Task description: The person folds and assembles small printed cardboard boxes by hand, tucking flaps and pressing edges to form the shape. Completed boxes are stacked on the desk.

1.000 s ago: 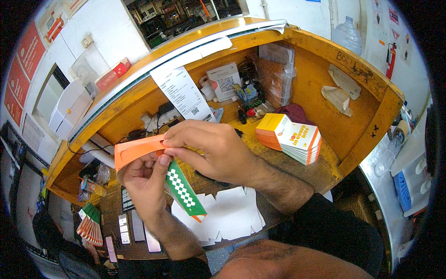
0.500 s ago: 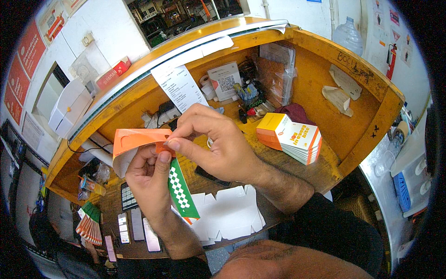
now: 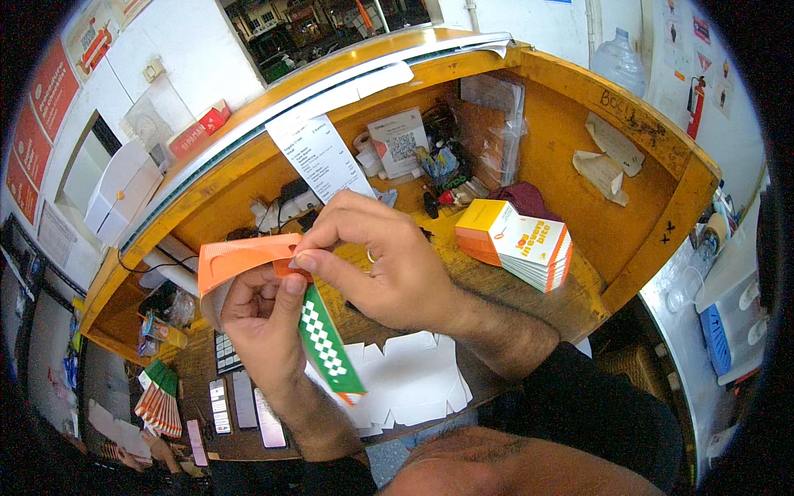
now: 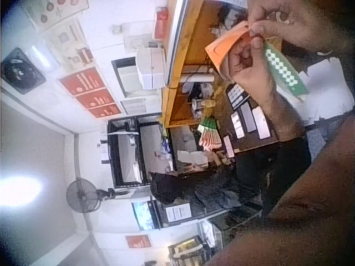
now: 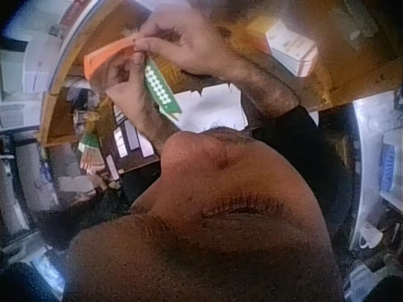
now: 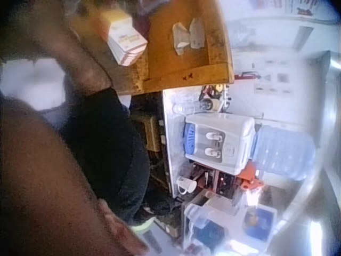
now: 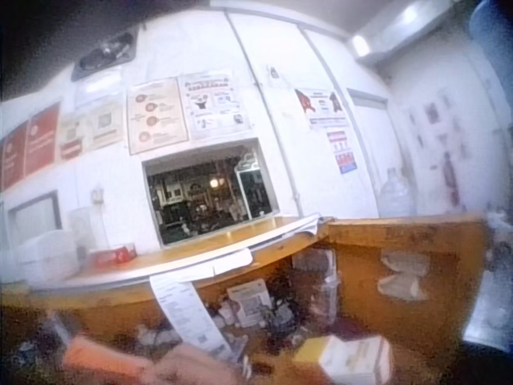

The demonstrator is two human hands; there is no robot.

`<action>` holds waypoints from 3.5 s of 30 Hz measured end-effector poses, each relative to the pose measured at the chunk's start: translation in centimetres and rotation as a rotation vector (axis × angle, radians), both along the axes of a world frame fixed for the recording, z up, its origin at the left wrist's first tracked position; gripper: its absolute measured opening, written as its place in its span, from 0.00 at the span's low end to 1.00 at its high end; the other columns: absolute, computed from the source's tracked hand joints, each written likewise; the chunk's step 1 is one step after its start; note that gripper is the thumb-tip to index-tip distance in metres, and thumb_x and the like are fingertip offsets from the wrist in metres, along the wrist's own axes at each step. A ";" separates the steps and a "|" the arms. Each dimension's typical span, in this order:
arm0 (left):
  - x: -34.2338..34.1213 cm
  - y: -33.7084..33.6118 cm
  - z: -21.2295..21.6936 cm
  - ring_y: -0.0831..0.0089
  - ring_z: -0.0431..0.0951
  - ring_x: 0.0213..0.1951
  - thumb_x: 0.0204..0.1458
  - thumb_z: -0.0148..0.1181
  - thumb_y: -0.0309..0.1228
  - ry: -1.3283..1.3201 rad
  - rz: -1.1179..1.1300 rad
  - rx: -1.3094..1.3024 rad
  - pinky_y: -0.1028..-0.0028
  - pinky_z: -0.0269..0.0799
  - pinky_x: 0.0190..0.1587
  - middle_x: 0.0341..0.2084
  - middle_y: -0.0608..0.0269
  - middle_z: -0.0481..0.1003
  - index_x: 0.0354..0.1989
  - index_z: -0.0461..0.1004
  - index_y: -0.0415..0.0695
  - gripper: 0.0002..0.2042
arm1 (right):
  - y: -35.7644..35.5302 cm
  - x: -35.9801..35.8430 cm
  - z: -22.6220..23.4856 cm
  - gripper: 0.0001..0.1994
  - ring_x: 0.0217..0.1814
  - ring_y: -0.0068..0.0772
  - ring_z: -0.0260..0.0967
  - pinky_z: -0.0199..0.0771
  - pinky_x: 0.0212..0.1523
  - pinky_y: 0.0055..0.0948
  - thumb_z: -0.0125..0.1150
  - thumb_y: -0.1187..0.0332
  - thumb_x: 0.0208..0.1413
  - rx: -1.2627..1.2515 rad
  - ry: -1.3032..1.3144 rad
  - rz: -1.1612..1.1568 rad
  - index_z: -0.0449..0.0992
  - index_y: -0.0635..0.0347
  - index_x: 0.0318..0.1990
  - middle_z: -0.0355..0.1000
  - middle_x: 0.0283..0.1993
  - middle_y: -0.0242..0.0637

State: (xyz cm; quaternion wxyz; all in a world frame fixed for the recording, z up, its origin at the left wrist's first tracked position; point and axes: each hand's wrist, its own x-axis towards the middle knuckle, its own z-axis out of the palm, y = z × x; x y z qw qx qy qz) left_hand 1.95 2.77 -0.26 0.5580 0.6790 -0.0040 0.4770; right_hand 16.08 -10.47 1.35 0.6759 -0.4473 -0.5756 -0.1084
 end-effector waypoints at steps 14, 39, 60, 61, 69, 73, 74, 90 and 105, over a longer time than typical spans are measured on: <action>0.7 -0.6 -0.6 0.67 0.86 0.53 0.65 0.71 0.23 -0.214 -0.183 -0.139 0.67 0.80 0.62 0.55 0.51 0.85 0.63 0.78 0.34 0.19 | -0.3 -0.4 0.0 0.07 0.46 0.37 0.82 0.81 0.48 0.34 0.75 0.77 0.60 0.089 -0.059 -0.037 0.88 0.63 0.45 0.81 0.44 0.41; 0.3 -1.3 -3.1 0.60 0.83 0.59 0.67 0.71 0.31 -0.241 -0.037 -0.015 0.59 0.78 0.66 0.61 0.50 0.79 0.68 0.72 0.34 0.25 | -0.8 -1.3 0.0 0.20 0.41 0.23 0.65 0.72 0.44 0.28 0.72 0.69 0.69 -0.093 0.005 0.205 0.67 0.60 0.60 0.66 0.47 0.33; 0.0 -1.8 -2.5 0.61 0.84 0.56 0.68 0.70 0.30 -0.274 0.185 0.112 0.60 0.82 0.61 0.59 0.49 0.81 0.70 0.68 0.36 0.26 | -0.5 -1.1 -0.3 0.24 0.32 0.61 0.77 0.73 0.35 0.57 0.59 0.46 0.74 -0.123 -0.192 -0.042 0.73 0.58 0.34 0.72 0.26 0.49; -0.1 -1.6 -2.3 0.60 0.84 0.56 0.69 0.69 0.31 -0.287 0.228 0.138 0.59 0.82 0.61 0.59 0.49 0.81 0.70 0.68 0.37 0.25 | -0.5 -1.1 -0.2 0.24 0.32 0.61 0.77 0.73 0.35 0.58 0.60 0.45 0.73 -0.125 -0.186 -0.032 0.73 0.58 0.33 0.72 0.25 0.47; -1.3 -0.2 -0.5 0.59 0.84 0.59 0.75 0.60 0.37 -0.456 -0.081 -0.221 0.55 0.81 0.63 0.61 0.51 0.80 0.67 0.71 0.40 0.19 | 1.4 -2.0 -1.6 0.35 0.58 0.64 0.77 0.77 0.57 0.56 0.72 0.51 0.66 -0.081 -0.293 -0.100 0.65 0.62 0.70 0.73 0.62 0.54; -0.5 -0.4 -0.8 0.58 0.83 0.61 0.74 0.60 0.34 -0.362 -0.092 -0.168 0.56 0.79 0.65 0.61 0.51 0.81 0.72 0.69 0.37 0.23 | 2.8 -2.5 -2.0 0.34 0.63 0.68 0.77 0.77 0.61 0.60 0.66 0.52 0.70 -0.067 -0.129 -0.009 0.63 0.65 0.74 0.75 0.64 0.61; -0.4 -0.1 -1.1 0.58 0.82 0.62 0.74 0.60 0.33 -0.299 -0.041 -0.098 0.56 0.78 0.66 0.63 0.50 0.80 0.73 0.68 0.35 0.24 | 2.5 -2.4 -1.8 0.31 0.59 0.67 0.79 0.78 0.57 0.60 0.64 0.54 0.72 -0.181 -0.093 0.011 0.64 0.65 0.72 0.77 0.59 0.61; 2.8 -1.1 1.0 0.64 0.80 0.61 0.77 0.54 0.48 -0.414 0.170 0.053 0.66 0.74 0.65 0.63 0.46 0.76 0.70 0.70 0.33 0.28 | 1.6 0.5 -1.3 0.22 0.32 0.24 0.72 0.74 0.34 0.34 0.54 0.52 0.82 -0.247 0.240 -0.016 0.79 0.68 0.47 0.76 0.29 0.36; -1.4 2.4 1.6 0.77 0.78 0.35 0.77 0.58 0.40 0.160 0.712 0.410 0.70 0.75 0.38 0.35 0.59 0.84 0.53 0.82 0.34 0.18 | 0.6 7.8 -1.3 0.30 0.65 0.44 0.77 0.80 0.55 0.37 0.39 0.42 0.82 -0.235 0.408 0.111 0.71 0.57 0.71 0.79 0.59 0.44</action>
